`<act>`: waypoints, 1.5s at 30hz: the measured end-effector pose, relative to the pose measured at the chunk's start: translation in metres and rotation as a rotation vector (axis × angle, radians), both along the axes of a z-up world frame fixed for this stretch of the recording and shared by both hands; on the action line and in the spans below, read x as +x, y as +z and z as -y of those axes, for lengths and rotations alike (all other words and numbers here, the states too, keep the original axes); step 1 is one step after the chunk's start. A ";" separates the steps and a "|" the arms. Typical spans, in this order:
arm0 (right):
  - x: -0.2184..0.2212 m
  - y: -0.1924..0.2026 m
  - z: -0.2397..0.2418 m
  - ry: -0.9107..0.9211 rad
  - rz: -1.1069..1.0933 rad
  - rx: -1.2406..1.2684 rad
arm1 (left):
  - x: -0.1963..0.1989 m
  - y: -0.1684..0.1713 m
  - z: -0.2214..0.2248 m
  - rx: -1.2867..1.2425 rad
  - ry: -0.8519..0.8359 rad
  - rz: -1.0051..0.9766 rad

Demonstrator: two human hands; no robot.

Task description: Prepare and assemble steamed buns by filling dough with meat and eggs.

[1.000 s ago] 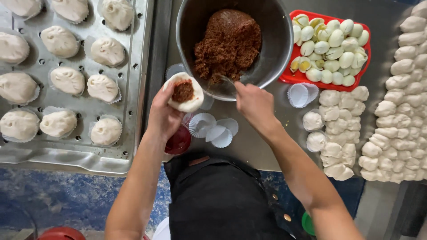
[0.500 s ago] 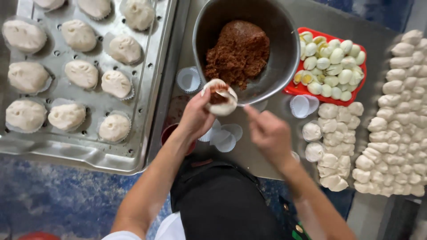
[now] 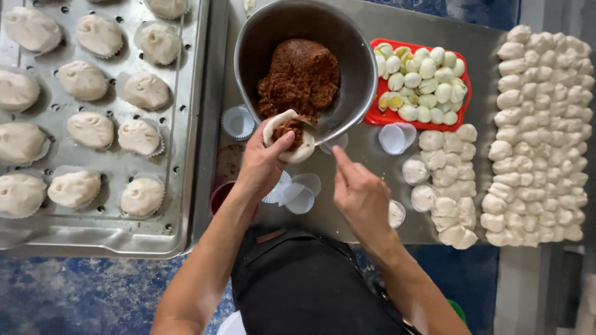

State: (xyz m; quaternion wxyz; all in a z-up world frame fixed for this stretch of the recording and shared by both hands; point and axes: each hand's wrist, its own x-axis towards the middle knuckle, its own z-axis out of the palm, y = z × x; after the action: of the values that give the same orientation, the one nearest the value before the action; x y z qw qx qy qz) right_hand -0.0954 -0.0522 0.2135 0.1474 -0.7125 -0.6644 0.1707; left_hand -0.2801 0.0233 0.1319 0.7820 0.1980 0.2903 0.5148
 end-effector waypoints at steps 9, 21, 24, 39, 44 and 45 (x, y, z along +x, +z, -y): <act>-0.005 0.018 0.001 0.049 0.037 0.089 | 0.021 -0.015 -0.004 -0.113 0.064 -0.018; 0.026 -0.003 -0.033 0.049 0.030 -0.003 | 0.054 -0.036 -0.029 -0.085 0.116 -0.119; 0.036 -0.010 -0.044 -0.007 0.034 0.007 | 0.052 -0.036 -0.037 -0.191 0.104 -0.016; 0.034 -0.002 -0.051 0.074 0.011 -0.024 | 0.054 -0.032 -0.042 -0.143 0.106 -0.141; 0.051 -0.054 -0.068 0.037 0.054 -0.121 | 0.045 -0.043 -0.038 -0.160 0.121 -0.146; 0.056 -0.073 -0.072 0.047 0.036 -0.143 | 0.042 -0.048 -0.036 -0.170 0.142 -0.132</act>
State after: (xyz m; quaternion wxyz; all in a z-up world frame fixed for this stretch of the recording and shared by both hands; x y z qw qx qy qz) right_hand -0.0398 0.0193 0.1410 0.0800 -0.7082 -0.6697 0.2084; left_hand -0.2378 0.0590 0.0838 0.7369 0.1435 0.3967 0.5282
